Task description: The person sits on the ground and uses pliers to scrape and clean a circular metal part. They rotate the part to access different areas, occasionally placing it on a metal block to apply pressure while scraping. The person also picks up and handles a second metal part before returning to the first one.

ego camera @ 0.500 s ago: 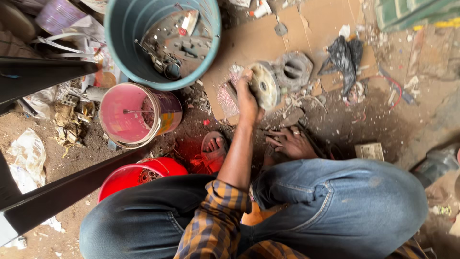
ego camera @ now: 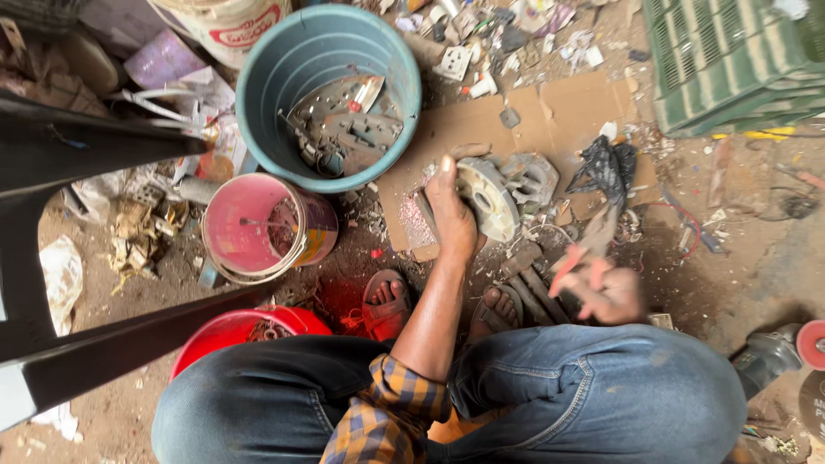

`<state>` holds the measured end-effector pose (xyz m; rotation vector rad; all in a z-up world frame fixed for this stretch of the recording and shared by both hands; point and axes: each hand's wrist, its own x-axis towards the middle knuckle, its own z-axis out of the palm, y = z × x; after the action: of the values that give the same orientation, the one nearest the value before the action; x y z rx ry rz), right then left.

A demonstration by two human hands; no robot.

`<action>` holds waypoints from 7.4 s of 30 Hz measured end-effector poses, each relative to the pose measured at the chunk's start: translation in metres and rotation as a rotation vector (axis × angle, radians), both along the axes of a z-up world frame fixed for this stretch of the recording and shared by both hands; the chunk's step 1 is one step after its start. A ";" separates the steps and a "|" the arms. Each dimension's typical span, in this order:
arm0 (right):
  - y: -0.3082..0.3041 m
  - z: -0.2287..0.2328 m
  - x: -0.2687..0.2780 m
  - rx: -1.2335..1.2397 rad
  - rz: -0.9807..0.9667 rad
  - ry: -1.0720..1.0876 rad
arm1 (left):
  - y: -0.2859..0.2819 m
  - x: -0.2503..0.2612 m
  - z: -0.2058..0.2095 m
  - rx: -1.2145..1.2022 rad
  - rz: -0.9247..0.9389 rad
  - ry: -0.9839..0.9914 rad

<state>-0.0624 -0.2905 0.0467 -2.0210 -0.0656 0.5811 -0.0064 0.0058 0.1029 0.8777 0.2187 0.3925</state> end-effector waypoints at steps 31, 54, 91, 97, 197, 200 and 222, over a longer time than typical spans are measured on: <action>0.078 0.222 0.029 -0.633 0.262 -1.111 | -0.017 -0.029 0.104 0.199 0.427 -0.072; 0.057 0.194 0.042 -0.428 0.167 -0.788 | -0.022 -0.032 0.106 0.332 0.389 -0.100; 0.057 0.208 0.033 -0.350 0.210 -0.905 | 0.003 -0.052 0.137 0.642 0.400 -0.194; 0.046 0.197 0.040 -0.464 0.206 -0.798 | -0.002 -0.046 0.130 0.604 0.348 -0.173; 0.075 0.218 0.029 -0.689 0.276 -0.879 | -0.019 -0.028 0.068 0.257 0.337 -0.020; 0.075 0.216 0.028 -0.655 0.270 -0.915 | -0.019 -0.026 0.068 0.281 0.363 -0.038; 0.070 0.208 0.041 -0.512 0.161 -0.738 | -0.030 -0.024 0.064 0.282 0.322 -0.082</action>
<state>-0.0217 -0.2206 0.2547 -2.6534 -0.5740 -0.1014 -0.0306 -0.0241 0.1666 1.1047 0.2330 0.7713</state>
